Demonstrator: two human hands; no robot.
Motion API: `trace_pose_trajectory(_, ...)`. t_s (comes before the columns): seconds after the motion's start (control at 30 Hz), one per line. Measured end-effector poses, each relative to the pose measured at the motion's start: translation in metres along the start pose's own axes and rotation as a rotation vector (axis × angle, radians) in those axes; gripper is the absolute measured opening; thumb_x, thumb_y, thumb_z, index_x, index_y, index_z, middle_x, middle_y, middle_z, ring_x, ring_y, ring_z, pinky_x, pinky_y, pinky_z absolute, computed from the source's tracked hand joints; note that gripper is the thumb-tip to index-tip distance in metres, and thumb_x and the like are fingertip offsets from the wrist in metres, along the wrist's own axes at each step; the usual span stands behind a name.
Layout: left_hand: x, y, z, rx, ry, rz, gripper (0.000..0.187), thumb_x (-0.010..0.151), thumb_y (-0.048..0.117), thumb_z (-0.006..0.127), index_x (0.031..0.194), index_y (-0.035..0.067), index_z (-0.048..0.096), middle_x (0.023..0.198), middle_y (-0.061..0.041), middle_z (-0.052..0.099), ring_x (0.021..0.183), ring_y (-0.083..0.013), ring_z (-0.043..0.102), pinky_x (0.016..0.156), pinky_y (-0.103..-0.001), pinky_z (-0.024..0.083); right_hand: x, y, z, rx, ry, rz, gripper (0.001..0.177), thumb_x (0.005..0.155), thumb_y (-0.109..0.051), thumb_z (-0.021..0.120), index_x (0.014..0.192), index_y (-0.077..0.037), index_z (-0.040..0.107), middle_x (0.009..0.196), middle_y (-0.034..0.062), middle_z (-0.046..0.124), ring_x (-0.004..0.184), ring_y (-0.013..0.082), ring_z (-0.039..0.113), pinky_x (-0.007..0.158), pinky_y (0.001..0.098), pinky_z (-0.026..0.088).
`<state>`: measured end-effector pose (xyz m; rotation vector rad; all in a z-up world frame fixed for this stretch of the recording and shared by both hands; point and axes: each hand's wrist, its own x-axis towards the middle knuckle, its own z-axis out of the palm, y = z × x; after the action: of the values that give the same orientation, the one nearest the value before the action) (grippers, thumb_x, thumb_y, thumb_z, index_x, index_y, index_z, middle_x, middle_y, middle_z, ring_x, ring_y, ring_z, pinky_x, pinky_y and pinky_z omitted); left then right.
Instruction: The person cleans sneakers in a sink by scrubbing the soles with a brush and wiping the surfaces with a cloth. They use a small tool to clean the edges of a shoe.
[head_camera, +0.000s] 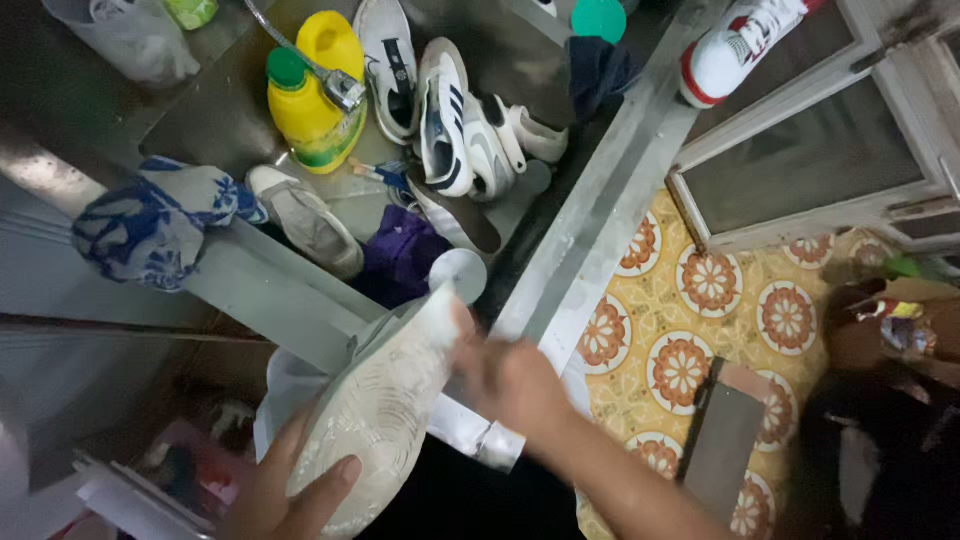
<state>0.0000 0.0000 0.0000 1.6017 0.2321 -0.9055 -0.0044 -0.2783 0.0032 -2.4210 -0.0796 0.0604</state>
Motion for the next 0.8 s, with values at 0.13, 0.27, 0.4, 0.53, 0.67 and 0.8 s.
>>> trace_pose_trajectory(0.13, -0.007, 0.003, -0.004, 0.204, 0.043, 0.116, 0.084, 0.081, 0.030, 0.067, 0.156, 0.005, 0.040, 0.153, -0.020, 0.050, 0.149, -0.0297, 0.041, 0.119, -0.042, 0.024, 0.005, 0.003, -0.001, 0.090, -0.043, -0.065, 0.015, 0.091, -0.021, 0.072, 0.101, -0.013, 0.079, 0.082, 0.0182, 0.074, 0.067, 0.0376, 0.069, 0.057, 0.0450, 0.055)
trace_pose_trajectory(0.27, -0.006, 0.003, 0.002, 0.190, 0.004, 0.162, 0.084, 0.084, 0.026, 0.065, 0.157, 0.003, 0.033, 0.158, -0.022, 0.043, 0.149, -0.0306, 0.036, 0.119, -0.042, 0.023, 0.016, 0.005, -0.008, -0.089, -0.125, 0.019, 0.018, 0.097, -0.027, 0.069, 0.102, -0.011, 0.075, 0.076, 0.0148, 0.073, 0.067, 0.0332, 0.072, 0.062, 0.0444, 0.056)
trace_pose_trajectory(0.4, -0.015, 0.011, 0.002, 0.227, -0.007, 0.215, 0.079, 0.087, 0.022, 0.062, 0.159, 0.004, 0.035, 0.151, -0.022, 0.043, 0.146, -0.0323, 0.035, 0.119, -0.043, 0.024, 0.003, 0.011, 0.000, 0.083, -0.092, -0.207, 0.034, 0.091, -0.017, 0.070, 0.124, -0.013, 0.074, 0.085, 0.0137, 0.074, 0.070, 0.0304, 0.073, 0.063, 0.0404, 0.058)
trace_pose_trajectory(0.53, -0.015, 0.018, 0.005, 0.220, -0.036, 0.214, 0.075, 0.090, 0.022, 0.061, 0.157, 0.004, 0.032, 0.158, -0.021, 0.043, 0.147, -0.0317, 0.032, 0.119, -0.043, 0.024, 0.017, 0.028, -0.012, -0.042, -0.149, -0.208, 0.024, 0.083, -0.014, 0.071, 0.107, -0.014, 0.075, 0.081, 0.0105, 0.074, 0.072, 0.0305, 0.073, 0.063, 0.0404, 0.056)
trace_pose_trajectory(0.67, -0.015, 0.021, 0.006, 0.206, -0.023, 0.113, 0.081, 0.087, 0.024, 0.061, 0.161, 0.009, 0.031, 0.161, -0.018, 0.043, 0.149, -0.0285, 0.035, 0.119, -0.041, 0.025, -0.014, -0.010, -0.003, 0.041, -0.178, -0.192, 0.034, 0.092, -0.024, 0.074, 0.124, -0.010, 0.075, 0.071, 0.0116, 0.071, 0.061, 0.0300, 0.070, 0.062, 0.0421, 0.056)
trace_pose_trajectory(0.8, -0.020, 0.022, 0.009, 0.197, 0.034, 0.104, 0.080, 0.085, 0.025, 0.062, 0.160, 0.009, 0.037, 0.155, -0.018, 0.048, 0.146, -0.0283, 0.037, 0.119, -0.041, 0.026, 0.013, 0.004, -0.011, -0.075, -0.120, -0.221, 0.014, 0.091, -0.023, 0.073, 0.103, -0.016, 0.078, 0.077, 0.0110, 0.074, 0.062, 0.0283, 0.070, 0.057, 0.0403, 0.055)
